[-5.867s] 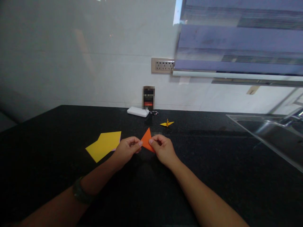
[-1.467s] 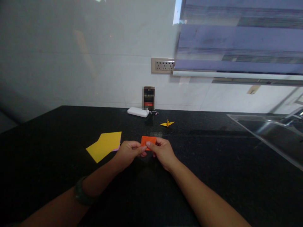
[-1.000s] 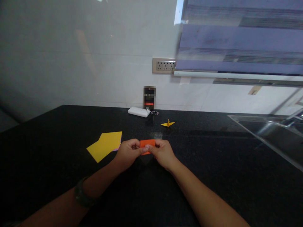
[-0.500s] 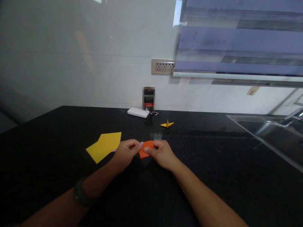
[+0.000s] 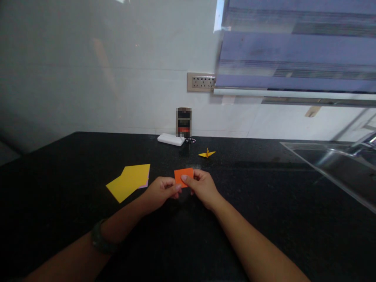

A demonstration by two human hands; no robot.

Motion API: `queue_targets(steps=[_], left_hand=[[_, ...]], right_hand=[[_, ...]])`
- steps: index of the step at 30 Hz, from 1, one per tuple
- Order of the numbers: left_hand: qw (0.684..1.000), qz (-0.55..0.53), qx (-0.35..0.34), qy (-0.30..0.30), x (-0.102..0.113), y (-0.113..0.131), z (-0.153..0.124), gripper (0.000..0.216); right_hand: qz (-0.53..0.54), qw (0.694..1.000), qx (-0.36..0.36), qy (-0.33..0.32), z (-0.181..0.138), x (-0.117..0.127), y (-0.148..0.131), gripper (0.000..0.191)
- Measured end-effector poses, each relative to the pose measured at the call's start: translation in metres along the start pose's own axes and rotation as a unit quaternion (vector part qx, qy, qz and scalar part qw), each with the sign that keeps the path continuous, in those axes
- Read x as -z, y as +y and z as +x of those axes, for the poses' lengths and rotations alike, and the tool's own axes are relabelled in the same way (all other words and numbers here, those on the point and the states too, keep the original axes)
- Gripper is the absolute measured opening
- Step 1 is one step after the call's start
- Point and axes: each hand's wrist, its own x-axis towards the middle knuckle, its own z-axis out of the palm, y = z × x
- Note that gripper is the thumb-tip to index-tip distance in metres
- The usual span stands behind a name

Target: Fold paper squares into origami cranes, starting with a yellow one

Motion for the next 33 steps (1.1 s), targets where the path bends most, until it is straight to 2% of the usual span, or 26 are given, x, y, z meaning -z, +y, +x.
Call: queue_targets(steps=[3,6,10,14,16,19,22,25,30,33], left_hand=[[0.999,0.017,0.002,0.047,0.001,0.0,0.001,0.027],[0.997,0.031,-0.002,0.068,0.001,0.002,0.001,0.029],[0.995,0.043,-0.01,0.091,0.002,0.003,0.001,0.028],[0.991,0.049,-0.004,0.123,0.003,0.003,0.001,0.028],[0.992,0.046,-0.005,0.114,0.003,0.003,0.001,0.028],[0.997,0.052,-0.015,0.059,0.001,0.004,-0.001,0.028],[0.998,0.056,-0.014,0.009,0.0,0.006,-0.002,0.028],[0.997,0.07,-0.02,0.011,0.0,0.008,-0.003,0.028],[0.998,0.056,-0.005,0.004,0.0,0.009,-0.002,0.027],[0.999,0.044,-0.001,0.003,-0.001,0.007,-0.002,0.027]], right_hand=[[0.016,1.0,-0.018,-0.019,-0.001,-0.003,0.001,0.026],[0.013,0.999,-0.043,-0.027,-0.002,-0.006,0.001,0.026],[0.025,0.999,-0.046,0.011,0.001,-0.003,0.002,0.028],[0.052,0.996,-0.017,0.071,0.005,0.005,0.001,0.028],[0.081,0.993,-0.008,0.085,0.005,0.006,-0.002,0.026],[0.111,0.993,-0.022,0.043,0.003,0.003,-0.005,0.035],[0.097,0.994,-0.032,0.034,0.0,-0.001,-0.003,0.027],[0.102,0.993,-0.027,0.049,0.001,-0.003,0.002,0.026],[0.143,0.988,-0.033,0.054,0.005,-0.002,0.007,0.037],[0.125,0.99,-0.038,0.056,0.005,0.0,0.007,0.039]])
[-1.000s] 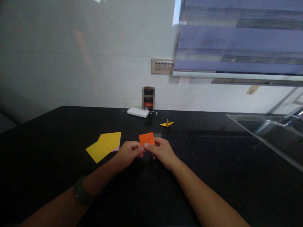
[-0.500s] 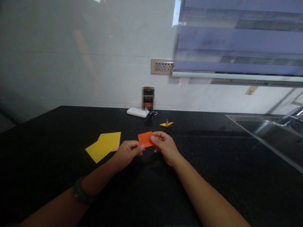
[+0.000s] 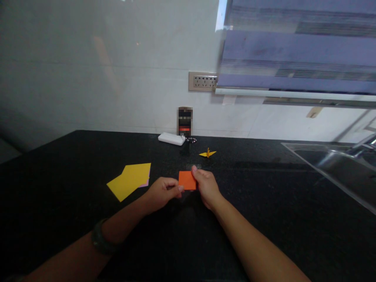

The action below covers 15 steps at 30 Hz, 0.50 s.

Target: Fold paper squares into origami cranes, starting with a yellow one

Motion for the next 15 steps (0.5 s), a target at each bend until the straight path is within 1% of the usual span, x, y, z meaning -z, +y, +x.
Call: queue_targets(steps=[2,4,5,7,9,13,15], left_hand=[[1.0,-0.015,0.004,0.015,-0.0005,-0.0027,0.001,0.027],[0.998,-0.031,0.009,0.05,-0.0002,-0.006,0.0025,0.025],[0.997,-0.037,0.01,0.073,0.0002,-0.0076,0.0032,0.024],[0.994,-0.045,0.005,0.099,0.0009,-0.0099,0.0042,0.024],[0.994,-0.047,0.005,0.099,0.0012,-0.0107,0.0043,0.024],[0.996,-0.057,0.022,0.072,0.0001,-0.0097,0.0031,0.023],[0.994,-0.07,0.019,0.082,-0.0004,-0.0087,0.0031,0.023]], right_hand=[[-0.033,0.999,0.009,-0.013,-0.0005,0.0011,-0.0011,0.038],[-0.066,0.997,0.027,-0.021,-0.0012,0.002,-0.0021,0.033],[-0.078,0.996,0.036,-0.019,-0.0013,0.0022,-0.0024,0.03],[-0.087,0.995,0.047,-0.012,-0.0015,0.002,-0.0026,0.026],[-0.085,0.995,0.048,-0.007,-0.0014,0.0013,-0.0023,0.024],[-0.089,0.995,0.043,-0.013,-0.0015,0.0005,-0.0018,0.024],[-0.098,0.994,0.043,-0.017,-0.002,0.0009,-0.002,0.025]])
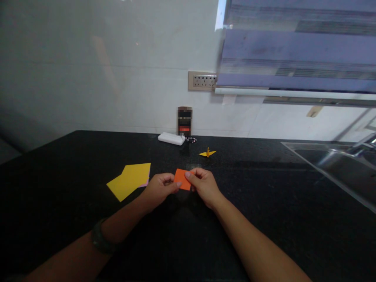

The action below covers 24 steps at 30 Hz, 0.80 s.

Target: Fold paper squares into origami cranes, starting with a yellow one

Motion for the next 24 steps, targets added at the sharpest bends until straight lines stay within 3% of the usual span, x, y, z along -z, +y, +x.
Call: queue_targets(steps=[6,12,16,19,24], left_hand=[[0.993,-0.078,0.016,0.09,-0.0005,0.0067,0.0012,0.023],[0.995,-0.068,0.018,0.069,-0.0005,0.0066,0.0007,0.028],[0.993,-0.058,0.021,0.1,0.0,0.0054,0.0015,0.028],[0.987,-0.108,0.026,0.115,-0.0004,0.0057,0.0021,0.023],[0.981,-0.163,0.045,0.09,-0.0014,0.0051,0.0021,0.024]], right_hand=[[-0.023,1.0,0.004,-0.014,-0.0023,0.0003,-0.0019,0.023],[-0.012,1.0,0.007,-0.001,-0.0018,-0.0009,-0.0025,0.022],[-0.013,1.0,0.012,0.003,-0.0006,0.0003,0.0003,0.02],[-0.014,1.0,0.018,0.005,0.0003,0.0011,0.0024,0.02],[-0.005,0.999,0.03,0.018,0.0008,-0.0001,0.0022,0.019]])
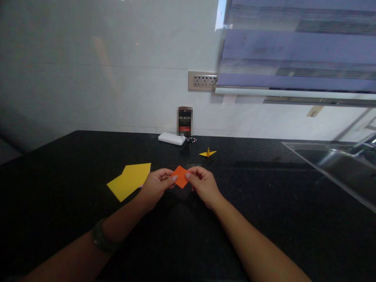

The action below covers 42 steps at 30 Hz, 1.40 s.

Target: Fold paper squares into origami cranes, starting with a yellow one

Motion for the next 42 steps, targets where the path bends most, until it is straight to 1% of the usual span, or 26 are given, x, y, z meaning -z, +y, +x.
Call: queue_targets(steps=[3,6,13,17,20,23,26,30,32,35,39,42], left_hand=[[1.0,-0.012,0.019,0.012,0.0001,-0.0005,0.0004,0.022],[0.999,-0.017,0.037,0.017,0.0001,-0.0006,0.0011,0.023],[1.0,-0.015,0.018,0.019,0.0002,-0.0019,0.0018,0.021],[1.0,-0.005,0.009,0.015,-0.0004,-0.0027,0.002,0.02],[1.0,-0.01,0.006,0.012,-0.0009,-0.0022,0.002,0.02],[1.0,-0.019,0.002,0.017,-0.0006,-0.0014,0.0018,0.023],[0.999,-0.042,-0.007,0.019,0.0002,-0.0008,0.0014,0.032],[0.998,-0.058,-0.005,0.009,0.0001,0.0006,0.0003,0.04],[0.998,-0.059,-0.003,0.001,-0.0004,0.0015,-0.0001,0.04],[0.998,-0.056,-0.005,-0.001,-0.0011,0.0024,-0.0002,0.04],[0.998,-0.059,-0.001,0.009,-0.0012,0.0028,0.0,0.041],[0.998,-0.06,-0.012,0.021,-0.0003,0.0026,0.0001,0.038]], right_hand=[[0.031,0.998,0.019,0.046,0.0004,-0.0009,-0.0014,0.02],[0.027,0.997,0.024,0.063,0.0011,-0.0008,-0.0023,0.021],[-0.034,0.997,0.057,0.04,0.0014,0.0001,0.0005,0.027],[-0.085,0.993,0.082,0.017,0.0003,-0.0008,0.002,0.022],[-0.107,0.99,0.087,0.018,-0.0003,-0.0019,0.0008,0.016],[-0.107,0.991,0.082,0.019,-0.0004,-0.0022,-0.0004,0.014],[-0.105,0.991,0.08,0.005,-0.0007,-0.0018,0.0001,0.015],[-0.075,0.996,0.052,0.008,-0.0017,-0.0018,0.0009,0.023],[-0.052,0.998,0.032,0.001,-0.0019,-0.0022,0.0006,0.027],[-0.042,0.999,0.011,-0.014,-0.0014,-0.0023,-0.0002,0.025],[-0.027,0.999,0.003,-0.018,-0.0009,-0.0018,-0.0009,0.023],[-0.008,0.999,0.001,-0.039,-0.0023,-0.0019,-0.0016,0.028]])
